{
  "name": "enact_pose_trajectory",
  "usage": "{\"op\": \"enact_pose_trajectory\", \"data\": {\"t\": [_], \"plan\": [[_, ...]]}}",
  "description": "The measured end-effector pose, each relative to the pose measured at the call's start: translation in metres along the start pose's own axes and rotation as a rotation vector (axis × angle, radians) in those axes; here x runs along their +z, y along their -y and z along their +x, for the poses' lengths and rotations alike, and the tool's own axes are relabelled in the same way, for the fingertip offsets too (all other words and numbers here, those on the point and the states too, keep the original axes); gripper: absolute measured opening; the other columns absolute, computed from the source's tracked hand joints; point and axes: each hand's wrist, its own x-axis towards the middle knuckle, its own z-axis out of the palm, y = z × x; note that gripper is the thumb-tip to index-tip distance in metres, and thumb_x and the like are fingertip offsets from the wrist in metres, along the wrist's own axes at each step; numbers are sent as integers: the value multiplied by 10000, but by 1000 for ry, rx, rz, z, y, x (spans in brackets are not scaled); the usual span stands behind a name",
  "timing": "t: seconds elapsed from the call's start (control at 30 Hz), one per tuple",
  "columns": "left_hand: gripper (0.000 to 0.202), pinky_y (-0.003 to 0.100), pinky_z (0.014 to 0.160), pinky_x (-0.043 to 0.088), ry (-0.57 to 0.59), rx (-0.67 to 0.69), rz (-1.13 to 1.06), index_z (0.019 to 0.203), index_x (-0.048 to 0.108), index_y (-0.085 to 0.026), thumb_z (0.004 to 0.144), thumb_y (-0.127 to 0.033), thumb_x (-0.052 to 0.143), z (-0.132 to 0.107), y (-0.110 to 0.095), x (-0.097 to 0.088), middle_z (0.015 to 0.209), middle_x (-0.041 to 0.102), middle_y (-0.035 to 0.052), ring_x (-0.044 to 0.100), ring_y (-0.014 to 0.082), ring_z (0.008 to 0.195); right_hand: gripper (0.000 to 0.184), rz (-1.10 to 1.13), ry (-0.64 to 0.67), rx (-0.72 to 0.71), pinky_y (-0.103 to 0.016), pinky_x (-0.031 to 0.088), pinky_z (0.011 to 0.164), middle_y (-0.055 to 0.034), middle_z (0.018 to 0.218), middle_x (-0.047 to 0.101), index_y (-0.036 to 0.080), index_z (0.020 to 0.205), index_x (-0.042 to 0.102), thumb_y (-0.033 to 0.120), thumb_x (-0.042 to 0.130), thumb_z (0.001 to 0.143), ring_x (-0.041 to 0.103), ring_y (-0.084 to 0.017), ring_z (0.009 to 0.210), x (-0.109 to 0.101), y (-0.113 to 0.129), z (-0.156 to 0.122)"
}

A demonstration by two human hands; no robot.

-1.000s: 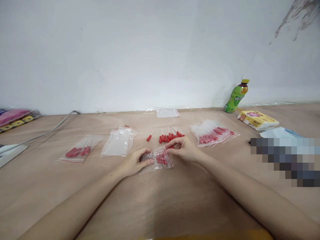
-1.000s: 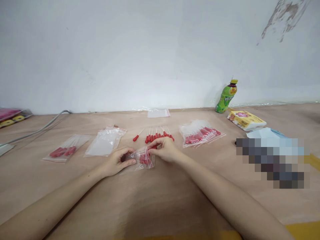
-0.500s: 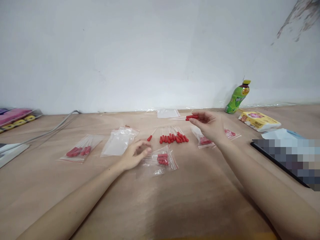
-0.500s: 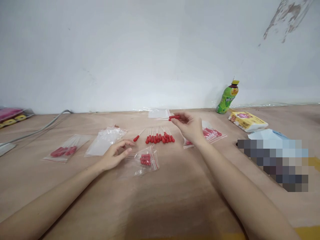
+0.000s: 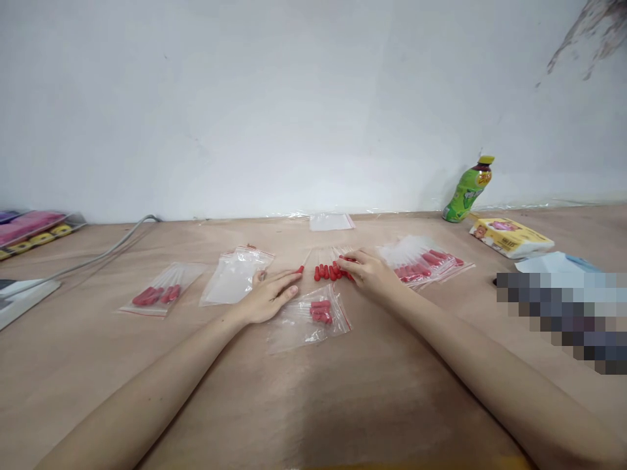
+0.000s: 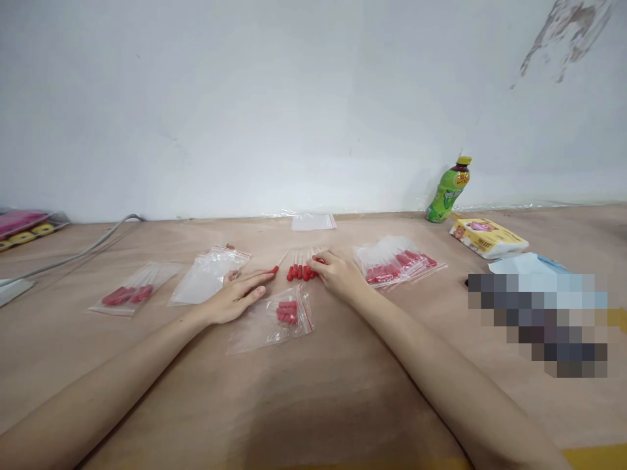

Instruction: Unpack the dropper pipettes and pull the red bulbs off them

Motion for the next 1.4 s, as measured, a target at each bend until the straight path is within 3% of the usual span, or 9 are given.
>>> {"op": "enact_pose_trajectory", "data": {"t": [0.13,0.3,0.47,0.67,0.8,0.93,1.1,1.23,1.4], "plan": [[449,509,1055,53,18,48,-32,1329,327,-274,911,-423,255,-2,-5,-1,1368,383,51,306,224,1268,263,-57,7,40,-354,284,774,-83,938,650,224,1066,598,290,436,869,499,-205,869,-9,9,1],[391,485,1057,141,-116,91,-26,1245,446,-249,902,-393,327,-11,-15,-1,1281,479,50,381,217,1213,190,177,15,193,-287,317,669,-45,706,631,173,793,633,267,470,819,521,-151,674,-23,21,0],[386,375,985,361,-124,163,-113,1218,481,-221,857,-350,441,-25,-25,5,1289,468,66,436,212,1173,116,356,242,-11,-276,311,668,2,598,596,197,653,639,208,547,723,503,-121,606,-31,33,-3],[336,320,876,460,-148,147,-207,1163,517,-216,835,-280,484,-29,-29,15,1144,582,56,554,186,1023,185,444,261,-83,-303,336,743,-49,834,626,203,885,662,308,585,755,525,-167,803,-24,41,-7],[313,319,828,480,-167,95,-236,1126,543,-205,833,-302,490,-27,-28,20,1091,610,59,580,188,963,348,570,262,-60,-308,382,790,-69,987,586,196,989,618,384,656,699,505,-186,908,-17,45,-9],[307,317,808,478,-179,93,-235,1124,545,-206,835,-288,484,-27,-27,21,1070,618,58,585,185,929,410,552,326,47,-309,404,761,-73,958,560,172,955,608,402,713,632,492,-195,892,-16,51,-7],[273,311,813,466,-162,99,-226,1091,532,-211,829,-273,482,-28,-29,19,1062,618,43,586,173,920,319,526,395,172,-267,397,656,-47,828,526,150,806,576,330,738,598,492,-169,782,-19,57,-2],[98,324,796,464,-113,75,-292,882,488,-197,826,-276,473,-28,-30,17,1081,605,63,571,189,973,276,678,423,249,-215,374,560,9,726,544,161,823,525,208,693,609,490,-111,637,-22,58,-2],[115,315,759,460,-93,59,-332,790,389,-202,826,-275,470,-28,-31,17,1121,584,74,561,183,986,186,685,424,187,-200,351,514,13,690,564,160,766,517,130,610,608,480,-91,578,-25,61,0]]}}
